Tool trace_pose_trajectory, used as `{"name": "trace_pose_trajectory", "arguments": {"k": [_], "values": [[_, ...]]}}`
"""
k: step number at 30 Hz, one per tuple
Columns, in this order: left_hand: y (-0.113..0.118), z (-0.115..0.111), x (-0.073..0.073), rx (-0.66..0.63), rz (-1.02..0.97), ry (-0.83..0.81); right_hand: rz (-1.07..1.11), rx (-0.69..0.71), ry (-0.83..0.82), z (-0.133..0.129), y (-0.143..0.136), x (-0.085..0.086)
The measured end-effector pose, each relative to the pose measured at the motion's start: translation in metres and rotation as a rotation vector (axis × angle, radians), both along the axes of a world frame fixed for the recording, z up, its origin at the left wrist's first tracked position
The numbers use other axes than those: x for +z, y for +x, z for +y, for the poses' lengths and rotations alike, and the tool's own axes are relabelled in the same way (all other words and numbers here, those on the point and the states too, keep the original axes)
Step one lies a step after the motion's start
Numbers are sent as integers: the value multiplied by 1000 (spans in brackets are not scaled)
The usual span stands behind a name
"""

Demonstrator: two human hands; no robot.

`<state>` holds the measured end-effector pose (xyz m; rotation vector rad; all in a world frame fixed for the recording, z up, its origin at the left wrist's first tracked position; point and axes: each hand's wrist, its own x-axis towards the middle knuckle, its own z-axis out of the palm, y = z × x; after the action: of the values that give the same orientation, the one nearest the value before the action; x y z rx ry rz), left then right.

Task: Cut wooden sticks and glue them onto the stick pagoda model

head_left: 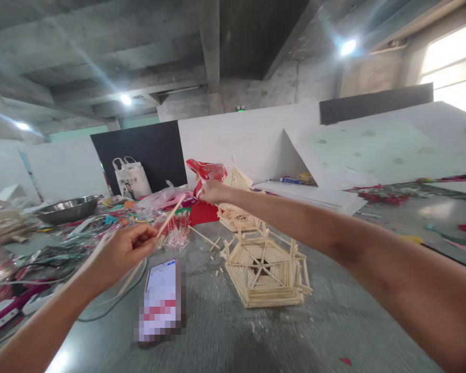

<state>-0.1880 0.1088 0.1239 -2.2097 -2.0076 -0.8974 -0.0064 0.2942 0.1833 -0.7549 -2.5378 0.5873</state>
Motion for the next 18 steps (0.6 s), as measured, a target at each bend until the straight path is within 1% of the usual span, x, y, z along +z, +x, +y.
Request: {"name": "trace_pose_trajectory", "arguments": {"k": [1, 2, 3, 4, 5, 6, 7, 8, 9, 11, 13, 15, 18], "values": [[5, 3, 4, -16, 43, -2, 20, -37, 67, -5, 8, 11], [12, 6, 8, -30, 97, 0, 38, -58, 167, -12, 18, 20], [20, 10, 12, -40, 157, 7, 47, -57, 263, -22, 29, 28], [30, 15, 17, -47, 216, 20, 34, -10, 451, -34, 40, 34], [42, 18, 22, -51, 267, 37, -14, 69, 614, -47, 52, 37], [54, 22, 27, -56, 308, 63, -90, 156, 714, -60, 64, 38], [68, 25, 33, -62, 341, 93, -170, 218, 767, -72, 75, 37], [82, 27, 38, -77, 368, 127, -233, 255, 788, -82, 85, 33], [96, 28, 44, -104, 393, 161, -277, 264, 798, -90, 95, 29], [123, 30, 53, -168, 433, 200, -310, 209, 829, -101, 114, 18], [145, 30, 58, -245, 471, 215, -301, 120, 851, -105, 135, 6], [161, 28, 56, -279, 517, 259, -290, 18, 834, -107, 160, -6], [172, 13, 44, -235, 551, 426, -251, -118, 757, -112, 202, -30]]}}
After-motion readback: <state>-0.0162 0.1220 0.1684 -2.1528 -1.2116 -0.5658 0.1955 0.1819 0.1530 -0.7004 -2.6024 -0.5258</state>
